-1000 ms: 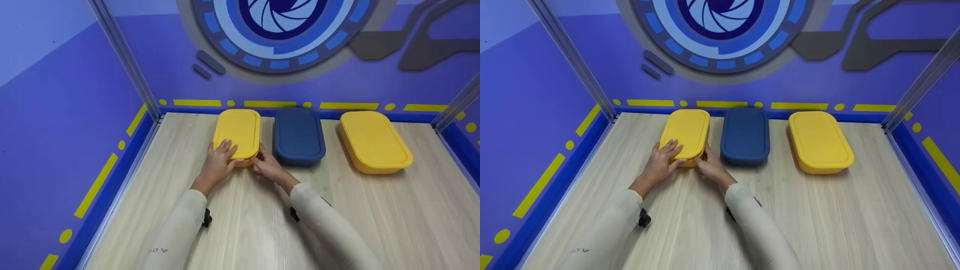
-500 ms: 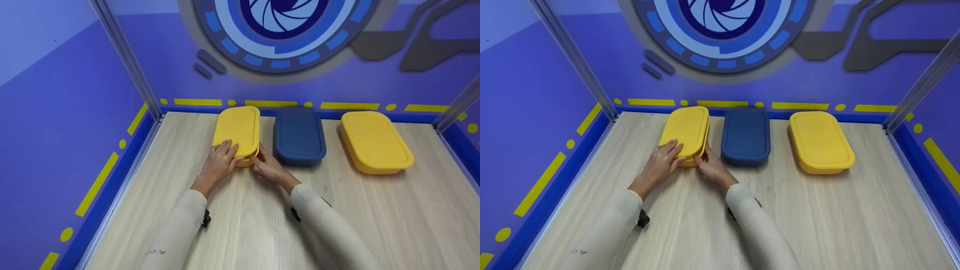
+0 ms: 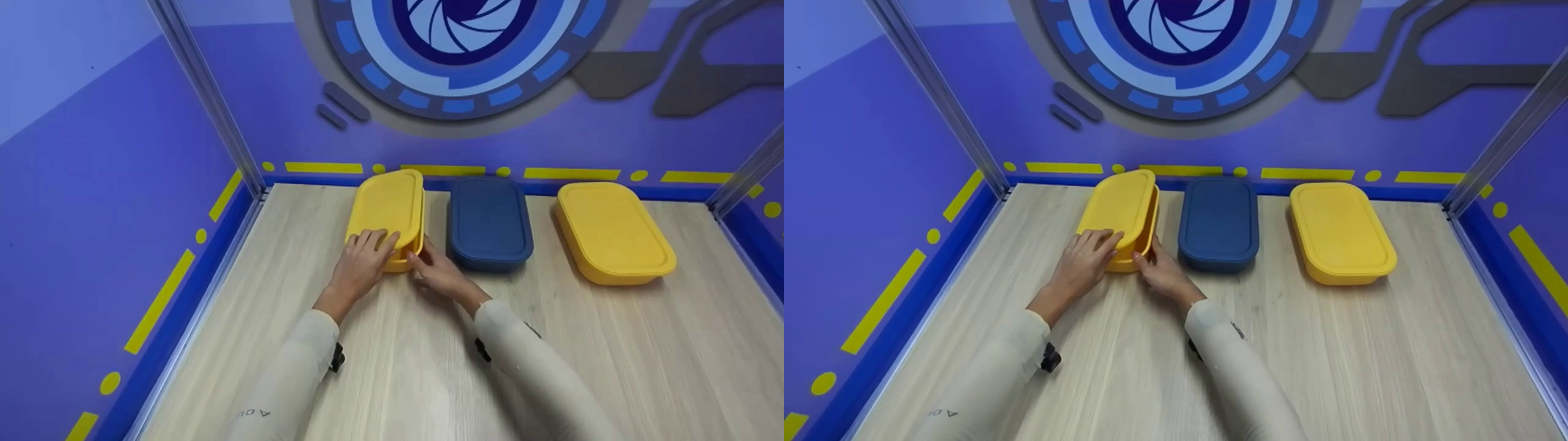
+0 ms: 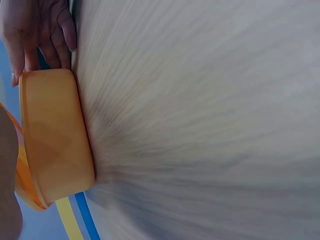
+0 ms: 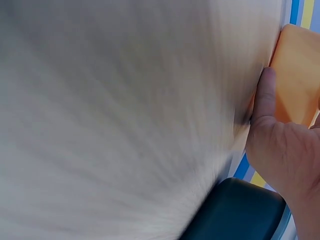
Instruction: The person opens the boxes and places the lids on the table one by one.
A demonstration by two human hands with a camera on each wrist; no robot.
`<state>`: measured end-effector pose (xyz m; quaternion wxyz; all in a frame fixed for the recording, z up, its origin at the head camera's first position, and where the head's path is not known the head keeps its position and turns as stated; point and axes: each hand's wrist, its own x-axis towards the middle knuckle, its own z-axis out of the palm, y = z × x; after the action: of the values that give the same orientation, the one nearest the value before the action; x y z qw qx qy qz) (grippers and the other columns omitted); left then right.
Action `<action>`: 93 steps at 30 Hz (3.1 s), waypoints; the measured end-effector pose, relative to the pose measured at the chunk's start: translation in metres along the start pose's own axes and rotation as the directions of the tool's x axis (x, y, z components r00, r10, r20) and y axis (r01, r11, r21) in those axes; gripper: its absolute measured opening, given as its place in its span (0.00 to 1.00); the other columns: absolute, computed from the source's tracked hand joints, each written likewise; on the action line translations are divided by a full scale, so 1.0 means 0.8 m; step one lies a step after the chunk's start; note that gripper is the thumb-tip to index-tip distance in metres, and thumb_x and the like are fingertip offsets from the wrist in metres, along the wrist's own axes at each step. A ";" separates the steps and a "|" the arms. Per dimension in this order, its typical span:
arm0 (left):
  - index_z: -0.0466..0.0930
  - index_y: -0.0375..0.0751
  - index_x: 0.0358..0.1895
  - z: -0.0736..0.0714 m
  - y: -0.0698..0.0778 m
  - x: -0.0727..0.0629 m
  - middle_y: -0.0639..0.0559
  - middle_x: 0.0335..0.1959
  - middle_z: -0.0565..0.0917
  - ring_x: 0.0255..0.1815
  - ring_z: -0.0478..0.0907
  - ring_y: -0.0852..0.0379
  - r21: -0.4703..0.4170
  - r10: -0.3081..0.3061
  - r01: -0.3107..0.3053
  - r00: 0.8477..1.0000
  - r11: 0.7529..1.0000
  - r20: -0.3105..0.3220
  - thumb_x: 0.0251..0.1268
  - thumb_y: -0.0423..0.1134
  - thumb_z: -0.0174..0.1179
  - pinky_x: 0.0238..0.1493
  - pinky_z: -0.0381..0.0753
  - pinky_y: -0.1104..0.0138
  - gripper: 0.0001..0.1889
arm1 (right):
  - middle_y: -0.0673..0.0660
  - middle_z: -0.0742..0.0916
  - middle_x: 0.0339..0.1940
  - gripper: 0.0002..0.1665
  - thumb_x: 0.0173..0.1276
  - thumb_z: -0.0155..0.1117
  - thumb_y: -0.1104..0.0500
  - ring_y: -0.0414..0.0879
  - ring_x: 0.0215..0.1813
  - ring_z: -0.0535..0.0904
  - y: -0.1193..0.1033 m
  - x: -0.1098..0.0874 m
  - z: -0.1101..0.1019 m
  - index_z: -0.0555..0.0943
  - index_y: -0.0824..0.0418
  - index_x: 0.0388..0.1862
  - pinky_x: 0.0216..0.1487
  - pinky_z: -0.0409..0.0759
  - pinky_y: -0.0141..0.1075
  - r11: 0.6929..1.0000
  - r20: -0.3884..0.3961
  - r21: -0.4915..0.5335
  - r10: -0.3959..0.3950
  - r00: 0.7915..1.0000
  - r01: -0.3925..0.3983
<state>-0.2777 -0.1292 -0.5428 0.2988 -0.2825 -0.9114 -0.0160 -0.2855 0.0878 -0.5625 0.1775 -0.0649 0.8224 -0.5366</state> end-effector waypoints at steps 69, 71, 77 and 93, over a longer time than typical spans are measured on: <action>0.58 0.35 0.83 -0.006 -0.039 -0.020 0.37 0.74 0.69 0.75 0.73 0.43 -0.428 -0.565 0.497 0.824 0.755 -0.040 0.77 0.26 0.60 0.79 0.75 0.51 0.35 | 0.60 0.65 0.88 0.46 0.84 0.58 0.57 0.52 0.82 0.70 -0.025 0.008 0.008 0.48 0.54 0.91 0.80 0.74 0.51 0.978 -0.081 0.204 -0.024 0.996 0.040; 0.58 0.37 0.84 -0.007 -0.041 -0.020 0.37 0.75 0.69 0.76 0.72 0.43 -0.430 -0.568 0.501 0.822 0.751 -0.034 0.78 0.28 0.60 0.79 0.75 0.51 0.35 | 0.60 0.62 0.90 0.48 0.84 0.58 0.56 0.52 0.87 0.64 -0.025 0.008 0.007 0.44 0.53 0.91 0.85 0.68 0.51 0.984 -0.092 0.175 -0.027 0.995 0.043; 0.60 0.45 0.85 -0.011 -0.047 -0.022 0.40 0.76 0.68 0.78 0.71 0.45 -0.449 -0.566 0.495 0.824 0.744 -0.029 0.81 0.35 0.60 0.79 0.74 0.52 0.35 | 0.61 0.58 0.91 0.50 0.84 0.59 0.56 0.53 0.90 0.57 -0.024 0.009 0.005 0.41 0.55 0.91 0.89 0.58 0.50 0.992 -0.116 0.121 -0.031 0.993 0.045; 0.57 0.42 0.86 -0.016 -0.065 -0.028 0.39 0.76 0.68 0.76 0.72 0.45 -0.562 -0.714 0.592 0.700 0.578 0.002 0.82 0.23 0.50 0.81 0.71 0.51 0.34 | 0.59 0.57 0.91 0.51 0.84 0.60 0.55 0.53 0.88 0.62 -0.019 0.008 0.007 0.40 0.54 0.91 0.82 0.72 0.48 0.986 -0.094 0.155 -0.046 0.994 0.060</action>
<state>-0.2833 -0.1865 -0.5378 0.2837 0.0097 -0.8695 -0.4042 -0.2909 0.0744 -0.5519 0.1303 -0.0483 0.7824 -0.6070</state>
